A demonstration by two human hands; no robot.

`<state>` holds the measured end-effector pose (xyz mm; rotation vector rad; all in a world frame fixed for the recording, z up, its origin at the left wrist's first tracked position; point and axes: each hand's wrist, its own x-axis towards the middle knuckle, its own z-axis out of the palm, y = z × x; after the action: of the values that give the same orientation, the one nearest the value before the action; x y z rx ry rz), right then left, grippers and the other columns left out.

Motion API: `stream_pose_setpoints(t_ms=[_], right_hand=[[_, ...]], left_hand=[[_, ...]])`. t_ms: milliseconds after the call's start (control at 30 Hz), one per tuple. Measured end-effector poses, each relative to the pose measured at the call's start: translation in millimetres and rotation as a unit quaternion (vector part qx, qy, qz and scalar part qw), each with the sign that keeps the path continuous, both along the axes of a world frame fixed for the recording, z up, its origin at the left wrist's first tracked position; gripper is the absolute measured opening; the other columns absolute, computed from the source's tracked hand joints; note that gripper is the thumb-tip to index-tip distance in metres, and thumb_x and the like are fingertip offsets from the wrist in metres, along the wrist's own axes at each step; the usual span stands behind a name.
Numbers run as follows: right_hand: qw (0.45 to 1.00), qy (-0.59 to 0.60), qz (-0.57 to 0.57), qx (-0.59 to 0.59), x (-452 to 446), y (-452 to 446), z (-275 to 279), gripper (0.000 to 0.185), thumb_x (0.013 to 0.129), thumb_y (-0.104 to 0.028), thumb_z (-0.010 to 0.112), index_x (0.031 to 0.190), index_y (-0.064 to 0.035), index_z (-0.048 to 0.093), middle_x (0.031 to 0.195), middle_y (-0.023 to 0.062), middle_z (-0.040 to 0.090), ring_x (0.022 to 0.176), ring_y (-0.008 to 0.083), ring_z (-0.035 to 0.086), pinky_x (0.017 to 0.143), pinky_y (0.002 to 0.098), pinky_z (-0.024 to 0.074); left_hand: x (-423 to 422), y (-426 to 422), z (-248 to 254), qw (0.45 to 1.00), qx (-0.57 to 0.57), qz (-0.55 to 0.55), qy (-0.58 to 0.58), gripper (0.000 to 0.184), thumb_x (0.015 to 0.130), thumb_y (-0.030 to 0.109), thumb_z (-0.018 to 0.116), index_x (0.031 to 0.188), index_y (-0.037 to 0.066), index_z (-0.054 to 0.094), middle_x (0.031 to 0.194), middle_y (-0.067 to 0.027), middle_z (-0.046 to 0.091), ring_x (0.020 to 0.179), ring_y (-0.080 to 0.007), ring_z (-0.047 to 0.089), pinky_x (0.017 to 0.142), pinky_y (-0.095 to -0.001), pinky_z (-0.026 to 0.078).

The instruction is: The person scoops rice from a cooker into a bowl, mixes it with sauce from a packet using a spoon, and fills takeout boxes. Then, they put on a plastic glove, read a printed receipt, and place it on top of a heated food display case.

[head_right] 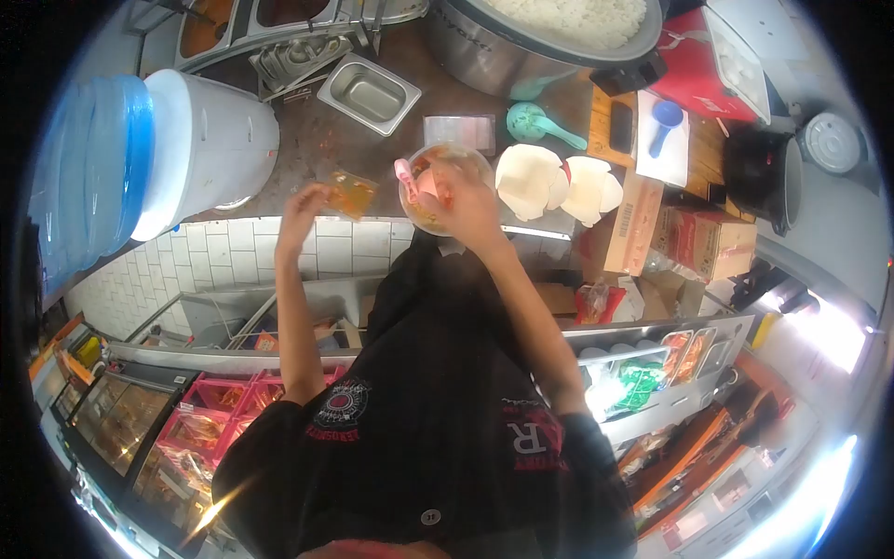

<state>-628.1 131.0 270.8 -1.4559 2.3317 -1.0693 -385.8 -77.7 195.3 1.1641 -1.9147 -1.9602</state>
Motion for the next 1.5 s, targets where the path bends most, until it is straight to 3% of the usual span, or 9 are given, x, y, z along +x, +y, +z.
stream_pose_setpoints(t_ms=[100,167,400,633,833,1067,1167,1333,1500], right_hand=[[0.983,0.001,0.138,0.122,0.2,-51.7,-5.2,0.031,0.081,-0.018,0.072,0.110,-0.0069,0.068,0.122,0.0127,0.061,0.110,0.0312,0.061,0.093,0.0427,0.0486],[0.927,0.051,0.248,0.277,-10.1,-75.1,-11.3,0.028,0.081,-0.018,0.069,0.106,-0.0046,0.069,0.120,0.0136,0.063,0.109,0.0312,0.062,0.090,0.0414,0.0504],[0.862,0.194,0.234,0.406,18.7,-52.1,-36.7,0.013,0.084,-0.016,0.063,0.083,-0.0082,0.074,0.082,0.0135,0.071,0.080,0.0308,0.072,0.070,0.0425,0.0567],[0.942,0.116,0.164,0.270,0.4,-3.4,84.2,0.028,0.094,-0.016,0.050,0.110,0.0013,0.064,0.088,0.0195,0.070,0.087,0.0338,0.070,0.073,0.0435,0.0557],[0.914,0.096,0.073,0.388,3.8,47.5,-53.9,0.021,0.089,-0.008,0.050,0.104,-0.0012,0.063,0.088,0.0211,0.069,0.083,0.0377,0.069,0.072,0.0491,0.0552],[0.946,0.092,-0.019,0.312,15.4,31.0,33.1,0.028,0.090,-0.010,0.048,0.112,-0.0008,0.062,0.084,0.0230,0.069,0.081,0.0395,0.070,0.070,0.0490,0.0560],[0.924,0.104,0.008,0.367,16.9,23.2,-61.1,0.032,0.088,-0.008,0.050,0.118,-0.0015,0.062,0.084,0.0201,0.069,0.079,0.0374,0.070,0.069,0.0474,0.0565],[0.924,0.093,0.021,0.371,-3.5,18.5,12.8,0.025,0.091,-0.012,0.049,0.108,-0.0032,0.066,0.086,0.0183,0.071,0.083,0.0344,0.071,0.072,0.0451,0.0572],[0.946,0.108,0.014,0.306,12.4,10.1,-44.7,0.021,0.089,-0.011,0.053,0.098,-0.0005,0.068,0.085,0.0228,0.069,0.084,0.0386,0.070,0.075,0.0508,0.0552]], left_hand=[[3.1,-15.4,-41.6,0.962,-0.241,0.017,-0.127,0.038,0.092,0.033,0.069,0.110,0.000,0.068,0.099,-0.0094,0.071,0.096,-0.0156,0.065,0.089,-0.0319,0.048],[-3.3,-8.8,-56.9,0.803,-0.546,0.046,-0.234,0.043,0.090,0.035,0.071,0.114,0.000,0.066,0.102,-0.0131,0.071,0.098,-0.0179,0.066,0.088,-0.0349,0.049],[-54.0,76.5,-55.9,0.993,0.047,0.081,0.069,0.035,0.093,0.026,0.069,0.114,0.000,0.062,0.097,-0.0109,0.069,0.076,-0.0160,0.070,0.059,-0.0275,0.052],[-68.5,106.3,-51.0,0.993,0.057,0.026,0.098,0.020,0.096,0.017,0.064,0.103,0.000,0.056,0.088,-0.0074,0.066,0.067,-0.0157,0.070,0.052,-0.0256,0.049],[-71.8,111.3,-52.3,0.998,-0.023,0.018,0.052,0.018,0.094,0.013,0.062,0.103,-0.001,0.053,0.090,-0.0103,0.065,0.073,-0.0176,0.071,0.059,-0.0268,0.053],[-55.5,110.1,-50.2,0.993,0.080,0.042,0.071,0.016,0.095,0.009,0.059,0.106,0.002,0.051,0.093,-0.0072,0.062,0.074,-0.0146,0.069,0.051,-0.0242,0.047],[-57.7,107.0,-59.1,0.990,0.097,0.034,0.100,0.014,0.096,0.008,0.057,0.107,0.002,0.050,0.092,-0.0060,0.062,0.074,-0.0138,0.069,0.049,-0.0235,0.045],[-55.4,104.1,-63.5,0.989,0.088,0.014,0.117,0.014,0.097,0.008,0.057,0.107,0.002,0.050,0.092,-0.0065,0.061,0.074,-0.0148,0.068,0.049,-0.0240,0.046],[-55.7,108.5,-59.4,0.984,0.110,0.046,0.135,0.015,0.096,0.006,0.058,0.107,0.002,0.049,0.094,-0.0075,0.061,0.076,-0.0162,0.069,0.056,-0.0282,0.056]])
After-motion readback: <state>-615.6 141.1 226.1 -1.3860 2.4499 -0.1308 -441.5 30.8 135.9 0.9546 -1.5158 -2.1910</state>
